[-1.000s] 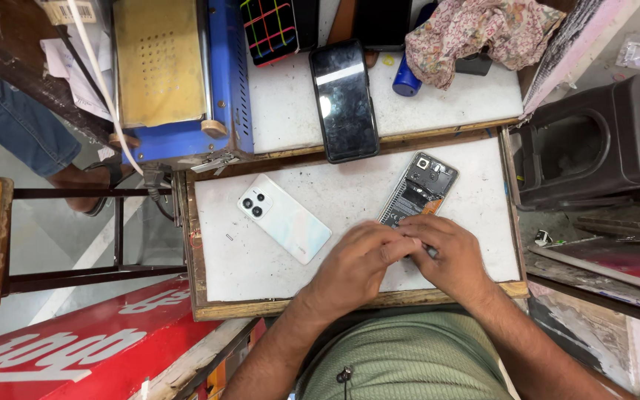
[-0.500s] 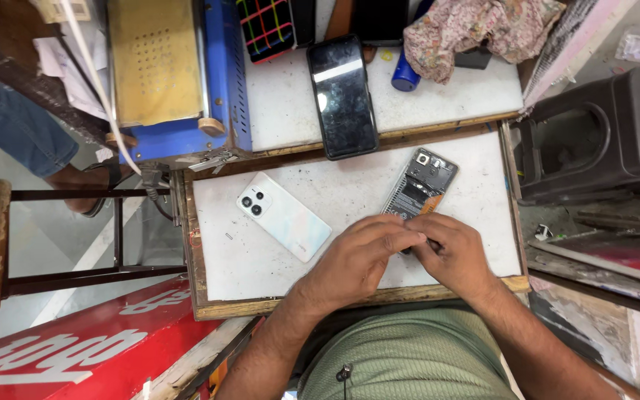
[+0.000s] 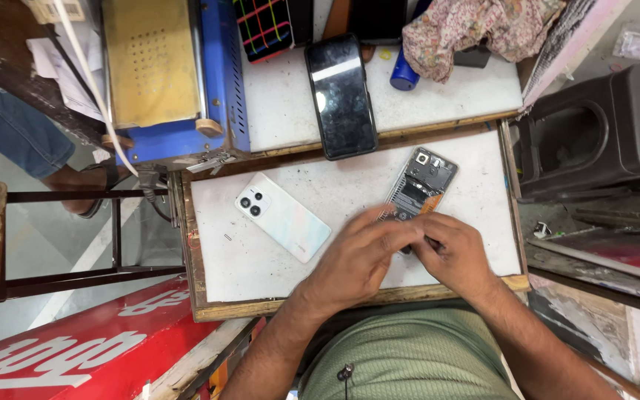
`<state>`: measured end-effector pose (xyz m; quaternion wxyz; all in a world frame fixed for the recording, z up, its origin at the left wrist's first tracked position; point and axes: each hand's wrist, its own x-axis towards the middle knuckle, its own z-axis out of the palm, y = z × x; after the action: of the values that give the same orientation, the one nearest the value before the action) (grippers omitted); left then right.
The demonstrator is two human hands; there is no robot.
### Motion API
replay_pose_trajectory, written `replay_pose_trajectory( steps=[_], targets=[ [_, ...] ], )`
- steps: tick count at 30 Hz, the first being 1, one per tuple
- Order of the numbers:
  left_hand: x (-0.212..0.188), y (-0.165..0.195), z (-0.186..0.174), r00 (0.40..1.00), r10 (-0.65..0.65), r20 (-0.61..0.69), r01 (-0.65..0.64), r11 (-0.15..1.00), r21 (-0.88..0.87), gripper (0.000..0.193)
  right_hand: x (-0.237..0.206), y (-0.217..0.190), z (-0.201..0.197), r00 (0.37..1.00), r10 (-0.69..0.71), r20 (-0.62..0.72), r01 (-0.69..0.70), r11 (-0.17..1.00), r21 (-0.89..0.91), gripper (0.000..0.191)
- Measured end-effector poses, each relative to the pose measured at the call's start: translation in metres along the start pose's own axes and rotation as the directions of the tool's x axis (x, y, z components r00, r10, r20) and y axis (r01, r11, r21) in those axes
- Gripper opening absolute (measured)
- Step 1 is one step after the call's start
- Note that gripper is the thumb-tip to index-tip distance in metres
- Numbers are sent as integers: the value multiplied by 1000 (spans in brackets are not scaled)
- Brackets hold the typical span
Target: The person wipes the back cover of a smartphone with a cloth, then uses a screwdriver to unscrew and work on the phone's exposed back panel on a repair bench, handling small screws and the phone's internal components.
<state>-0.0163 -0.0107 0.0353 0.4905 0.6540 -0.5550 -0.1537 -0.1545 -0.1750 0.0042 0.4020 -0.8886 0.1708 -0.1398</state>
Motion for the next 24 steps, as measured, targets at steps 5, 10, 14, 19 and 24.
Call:
replay_pose_trajectory(
  steps=[5, 10, 14, 19, 24],
  targets=[
    [1, 1, 0, 998, -50, 40, 53, 994, -99, 48, 1, 0, 0, 1000, -9, 14, 9, 1000, 14, 20],
    [-2, -4, 2, 994, 51, -96, -31, 979, 202, 49, 0, -1, 0, 999, 35, 22, -36, 999, 26, 23],
    [-5, -6, 2, 999, 16, 47, -14, 999, -43, 53, 0, 0, 0, 1000, 4, 11, -4, 1000, -3, 22],
    [-3, -2, 5, 1000, 15, -15, -14, 999, 34, 46, -1, 1, 0, 1000, -7, 24, 6, 1000, 4, 22],
    [2, 3, 2, 990, 98, -99, -68, 961, 268, 44, 1, -1, 1, 1000, -4, 2, 4, 1000, -17, 24]
  ],
)
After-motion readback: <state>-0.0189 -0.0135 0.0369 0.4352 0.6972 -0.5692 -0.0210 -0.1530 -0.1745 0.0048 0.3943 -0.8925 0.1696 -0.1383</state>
